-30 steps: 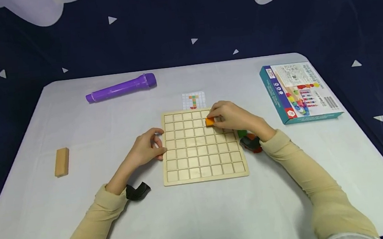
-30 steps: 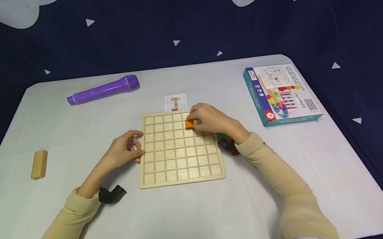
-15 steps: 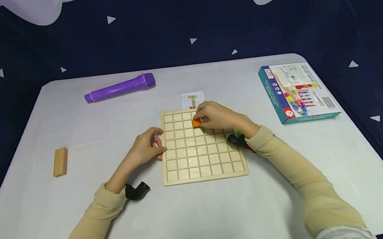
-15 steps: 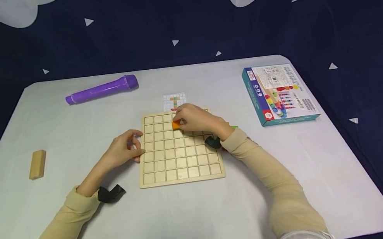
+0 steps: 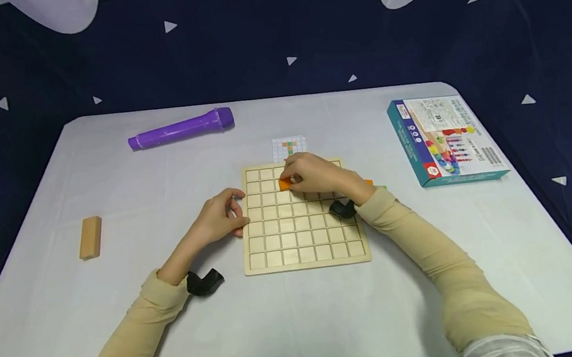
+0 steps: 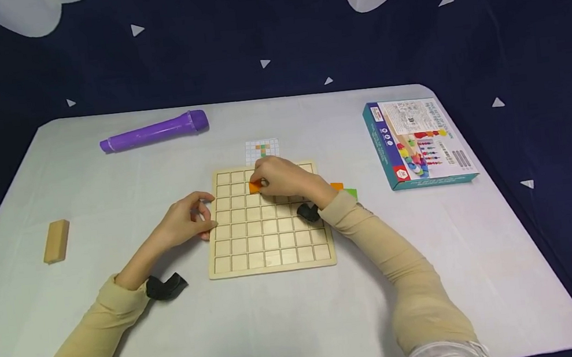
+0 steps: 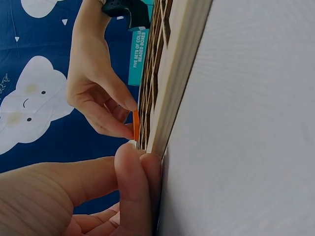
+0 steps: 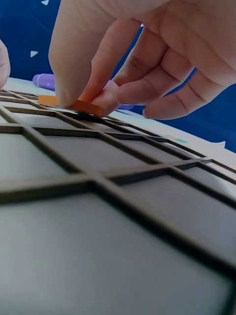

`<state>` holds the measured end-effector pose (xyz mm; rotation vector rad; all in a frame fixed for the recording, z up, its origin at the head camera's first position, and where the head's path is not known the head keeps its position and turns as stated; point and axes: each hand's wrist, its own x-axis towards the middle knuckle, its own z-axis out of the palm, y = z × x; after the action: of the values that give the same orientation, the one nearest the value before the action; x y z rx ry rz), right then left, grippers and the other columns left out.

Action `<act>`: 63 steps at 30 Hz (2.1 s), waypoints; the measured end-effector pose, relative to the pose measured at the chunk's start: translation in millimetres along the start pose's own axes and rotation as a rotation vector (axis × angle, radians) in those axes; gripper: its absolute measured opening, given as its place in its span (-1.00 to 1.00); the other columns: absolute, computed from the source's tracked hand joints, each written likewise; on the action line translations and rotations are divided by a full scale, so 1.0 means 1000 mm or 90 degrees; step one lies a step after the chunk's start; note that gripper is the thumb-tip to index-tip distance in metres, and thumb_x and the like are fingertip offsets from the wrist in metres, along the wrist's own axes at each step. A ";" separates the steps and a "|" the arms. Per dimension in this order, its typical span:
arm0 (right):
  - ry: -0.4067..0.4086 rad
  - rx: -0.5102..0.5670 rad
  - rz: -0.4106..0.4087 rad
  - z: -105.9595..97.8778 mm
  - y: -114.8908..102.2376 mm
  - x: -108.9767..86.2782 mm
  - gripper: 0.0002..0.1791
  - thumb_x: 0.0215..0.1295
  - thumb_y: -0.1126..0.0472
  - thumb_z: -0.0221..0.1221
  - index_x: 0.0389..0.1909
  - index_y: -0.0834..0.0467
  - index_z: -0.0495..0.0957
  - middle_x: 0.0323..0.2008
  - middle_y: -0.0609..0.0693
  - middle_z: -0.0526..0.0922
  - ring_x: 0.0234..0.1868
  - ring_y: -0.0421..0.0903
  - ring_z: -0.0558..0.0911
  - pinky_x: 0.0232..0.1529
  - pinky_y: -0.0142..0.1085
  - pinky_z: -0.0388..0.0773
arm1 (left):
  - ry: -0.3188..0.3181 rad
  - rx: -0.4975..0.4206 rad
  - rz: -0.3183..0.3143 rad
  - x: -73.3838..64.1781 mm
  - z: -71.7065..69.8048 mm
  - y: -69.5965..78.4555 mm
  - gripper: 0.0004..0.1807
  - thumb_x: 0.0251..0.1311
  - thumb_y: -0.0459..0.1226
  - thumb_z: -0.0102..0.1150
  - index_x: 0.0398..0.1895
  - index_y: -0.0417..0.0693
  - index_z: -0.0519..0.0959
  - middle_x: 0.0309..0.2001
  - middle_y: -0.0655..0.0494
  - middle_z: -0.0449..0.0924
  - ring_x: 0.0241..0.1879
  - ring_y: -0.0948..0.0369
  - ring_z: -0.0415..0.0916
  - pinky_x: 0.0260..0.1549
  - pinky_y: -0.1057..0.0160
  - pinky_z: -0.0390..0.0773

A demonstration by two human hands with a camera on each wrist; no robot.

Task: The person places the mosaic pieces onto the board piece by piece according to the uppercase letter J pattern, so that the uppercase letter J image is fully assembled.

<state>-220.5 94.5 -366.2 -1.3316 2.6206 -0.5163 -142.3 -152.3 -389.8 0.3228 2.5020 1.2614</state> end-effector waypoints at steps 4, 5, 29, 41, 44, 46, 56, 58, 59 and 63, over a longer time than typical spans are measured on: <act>-0.002 -0.010 0.008 0.000 -0.001 0.003 -0.78 0.16 0.33 0.23 -0.15 0.24 0.66 -0.31 0.10 0.62 -0.42 -0.12 0.43 -0.36 -0.36 0.37 | 0.004 -0.003 0.004 0.001 0.000 0.000 -0.41 0.03 -0.43 0.27 0.17 -0.31 0.31 -0.38 -0.03 0.53 -0.65 0.30 0.55 -0.56 0.37 0.59; -0.004 -0.010 0.010 0.000 -0.001 0.003 -0.77 0.16 0.32 0.24 -0.15 0.24 0.66 -0.29 0.10 0.62 -0.40 -0.12 0.44 -0.35 -0.36 0.40 | 0.004 -0.005 0.002 0.000 0.000 0.000 -0.40 0.03 -0.43 0.27 0.17 -0.31 0.31 -0.38 -0.03 0.52 -0.65 0.30 0.55 -0.56 0.37 0.59; -0.002 0.043 0.056 0.001 -0.006 0.006 -0.74 0.13 0.33 0.26 -0.12 0.24 0.65 -0.23 0.14 0.63 -0.31 -0.05 0.54 -0.27 -0.32 0.53 | 0.004 -0.015 0.009 0.000 0.002 -0.003 -0.40 0.03 -0.44 0.27 0.18 -0.33 0.30 -0.38 -0.04 0.51 -0.65 0.30 0.54 -0.58 0.38 0.57; 0.043 0.066 0.071 -0.008 0.000 -0.012 -0.75 0.18 0.34 0.21 -0.12 0.31 0.63 -0.16 0.19 0.63 -0.34 -0.03 0.57 -0.17 -0.26 0.59 | 0.001 -0.017 0.004 0.000 0.003 -0.003 -0.40 0.04 -0.43 0.26 0.18 -0.32 0.30 -0.36 -0.04 0.51 -0.64 0.29 0.55 -0.57 0.37 0.58; 0.054 0.067 0.074 -0.012 0.001 -0.020 -0.76 0.18 0.35 0.19 -0.12 0.31 0.63 -0.18 0.19 0.63 -0.41 -0.07 0.49 -0.31 -0.29 0.49 | 0.002 -0.019 0.000 0.000 0.003 -0.003 -0.40 0.04 -0.43 0.26 0.19 -0.31 0.30 -0.36 -0.04 0.51 -0.64 0.28 0.56 -0.57 0.36 0.59; 0.065 0.068 0.075 -0.014 0.001 -0.025 -0.75 0.18 0.36 0.19 -0.12 0.32 0.63 -0.20 0.19 0.63 -0.43 -0.08 0.45 -0.34 -0.30 0.45 | 0.003 -0.020 -0.001 0.000 0.002 -0.003 -0.40 0.04 -0.43 0.26 0.19 -0.31 0.30 -0.35 -0.04 0.51 -0.64 0.28 0.56 -0.57 0.36 0.58; 0.106 0.047 0.102 -0.026 0.005 -0.057 -0.73 0.14 0.37 0.23 -0.10 0.32 0.63 -0.18 0.18 0.64 -0.34 -0.05 0.57 -0.32 -0.26 0.55 | 0.003 -0.018 0.000 0.000 0.001 -0.004 -0.42 0.04 -0.42 0.26 0.17 -0.29 0.32 -0.37 -0.03 0.53 -0.63 0.29 0.56 -0.56 0.38 0.54; 0.112 0.044 0.110 -0.027 0.007 -0.064 -0.72 0.14 0.37 0.23 -0.10 0.32 0.62 -0.17 0.18 0.64 -0.34 -0.05 0.57 -0.33 -0.26 0.55 | 0.002 -0.016 0.002 0.000 0.001 -0.004 -0.42 0.05 -0.41 0.26 0.17 -0.29 0.32 -0.37 -0.04 0.53 -0.63 0.28 0.55 -0.57 0.37 0.54; 0.114 0.043 0.114 -0.028 0.008 -0.067 -0.72 0.15 0.36 0.22 -0.10 0.33 0.62 -0.17 0.18 0.64 -0.35 -0.05 0.56 -0.35 -0.27 0.54 | 0.001 -0.015 0.003 0.000 0.001 -0.004 -0.42 0.05 -0.41 0.26 0.17 -0.29 0.33 -0.37 -0.04 0.53 -0.63 0.28 0.55 -0.57 0.37 0.54; 0.118 0.038 0.131 -0.031 0.012 -0.079 -0.72 0.16 0.34 0.23 -0.09 0.32 0.62 -0.16 0.17 0.65 -0.34 -0.04 0.55 -0.34 -0.26 0.53 | 0.000 -0.016 0.005 0.000 0.000 -0.004 -0.42 0.06 -0.40 0.25 0.18 -0.28 0.33 -0.37 -0.05 0.54 -0.63 0.27 0.55 -0.57 0.36 0.54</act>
<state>-191.7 172.2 -343.7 -1.0249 2.8235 -0.7094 -142.7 -154.1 -393.2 0.3275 2.4845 1.2948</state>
